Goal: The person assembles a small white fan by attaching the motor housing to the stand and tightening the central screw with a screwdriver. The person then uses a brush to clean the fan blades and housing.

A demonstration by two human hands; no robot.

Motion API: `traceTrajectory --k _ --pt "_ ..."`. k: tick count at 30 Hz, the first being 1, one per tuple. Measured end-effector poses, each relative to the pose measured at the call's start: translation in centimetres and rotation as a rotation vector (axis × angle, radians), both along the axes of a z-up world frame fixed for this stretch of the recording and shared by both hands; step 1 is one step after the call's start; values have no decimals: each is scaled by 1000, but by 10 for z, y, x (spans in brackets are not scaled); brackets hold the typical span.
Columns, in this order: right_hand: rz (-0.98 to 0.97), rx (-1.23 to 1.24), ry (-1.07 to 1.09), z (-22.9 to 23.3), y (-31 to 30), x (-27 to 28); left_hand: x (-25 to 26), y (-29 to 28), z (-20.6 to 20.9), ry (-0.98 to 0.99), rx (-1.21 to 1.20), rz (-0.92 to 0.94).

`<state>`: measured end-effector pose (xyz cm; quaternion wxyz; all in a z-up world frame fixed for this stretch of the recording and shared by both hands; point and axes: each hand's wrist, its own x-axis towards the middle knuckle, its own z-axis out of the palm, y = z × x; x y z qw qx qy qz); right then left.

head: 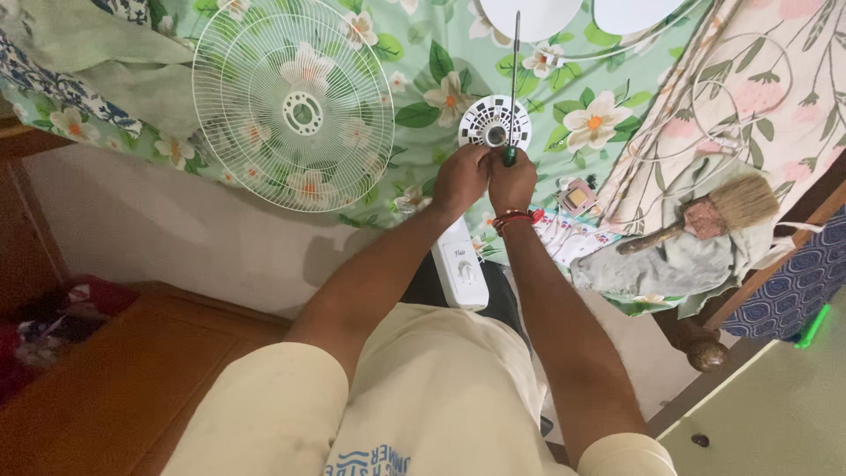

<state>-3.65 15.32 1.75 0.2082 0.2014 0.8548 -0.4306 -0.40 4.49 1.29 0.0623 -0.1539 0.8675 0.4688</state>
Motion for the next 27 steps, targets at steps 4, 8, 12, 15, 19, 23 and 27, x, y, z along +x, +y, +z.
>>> traceTrajectory --k 4,8,12,15,19,23,27 --pt "9 38 47 1 -2 0 2 0 -3 19 13 5" --pt "-1 63 21 3 -4 -1 3 1 -7 26 -1 17" --pt "-35 11 -8 3 -5 -2 4 0 -7 28 -6 10" --pt "-12 9 2 2 -6 -2 4 -2 -4 15 -14 3" --pt "-4 -1 25 5 -9 -2 2 -5 2 67 12 -7" --pt "-52 -49 -32 7 -9 -1 3 -4 5 53 31 0" --pt "-75 -58 2 7 -9 -3 4 -4 3 72 29 -32"
